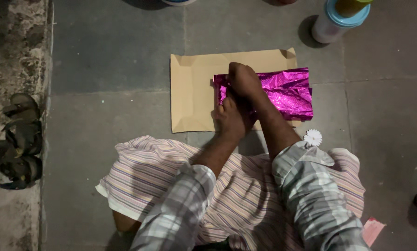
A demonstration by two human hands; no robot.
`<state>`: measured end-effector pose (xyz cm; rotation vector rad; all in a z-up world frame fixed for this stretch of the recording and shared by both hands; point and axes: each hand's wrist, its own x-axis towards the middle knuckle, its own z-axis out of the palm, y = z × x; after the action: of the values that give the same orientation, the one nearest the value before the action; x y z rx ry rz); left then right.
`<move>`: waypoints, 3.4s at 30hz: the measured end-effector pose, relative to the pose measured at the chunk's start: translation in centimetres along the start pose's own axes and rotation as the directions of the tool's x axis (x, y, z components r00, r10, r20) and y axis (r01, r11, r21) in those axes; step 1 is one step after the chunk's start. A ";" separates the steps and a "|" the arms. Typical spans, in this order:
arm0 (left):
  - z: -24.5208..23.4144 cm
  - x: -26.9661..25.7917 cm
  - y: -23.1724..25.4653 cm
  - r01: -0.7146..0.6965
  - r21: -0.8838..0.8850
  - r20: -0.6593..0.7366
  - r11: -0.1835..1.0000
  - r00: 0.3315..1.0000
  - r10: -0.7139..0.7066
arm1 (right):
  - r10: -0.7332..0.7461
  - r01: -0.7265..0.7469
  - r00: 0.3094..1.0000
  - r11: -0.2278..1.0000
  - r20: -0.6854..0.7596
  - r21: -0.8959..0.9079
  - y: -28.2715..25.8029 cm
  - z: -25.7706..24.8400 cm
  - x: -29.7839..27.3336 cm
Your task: The person wraps a rectangular object with shiny pink foil. They fold the foil over the object, crease the edges, and smooth the surface to form a neat package.
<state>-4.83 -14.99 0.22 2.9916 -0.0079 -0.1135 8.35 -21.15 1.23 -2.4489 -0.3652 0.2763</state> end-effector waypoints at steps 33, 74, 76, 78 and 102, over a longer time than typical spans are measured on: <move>-2.8 -0.9 -0.6 -0.066 -0.037 0.046 0.997 0.997 0.068 | -0.314 0.255 0.949 0.752 0.010 -0.608 -3.4 1.8 0.7; -0.6 0.6 -1.2 -0.263 0.009 -0.281 0.965 0.925 0.255 | -0.126 0.148 0.980 0.979 0.156 -0.140 2.9 3.5 -5.7; -0.3 0.7 -1.5 -0.296 -0.119 -0.177 0.948 0.946 0.273 | -0.114 0.121 0.984 0.992 0.137 -0.040 3.6 4.0 -5.1; -0.1 -0.1 -1.8 -0.319 -0.213 -0.044 0.923 0.947 0.317 | -0.105 0.099 0.986 0.994 0.128 0.053 4.4 4.2 -4.8; -1.2 -0.3 -9.0 0.284 -0.641 0.307 0.714 0.946 -0.101 | -0.118 0.168 0.985 0.811 0.125 -0.560 -0.5 2.4 -9.0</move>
<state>-5.06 -5.88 0.13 2.2063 0.2667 -0.4214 -0.90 -22.38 0.69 -2.9809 -0.7618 0.2279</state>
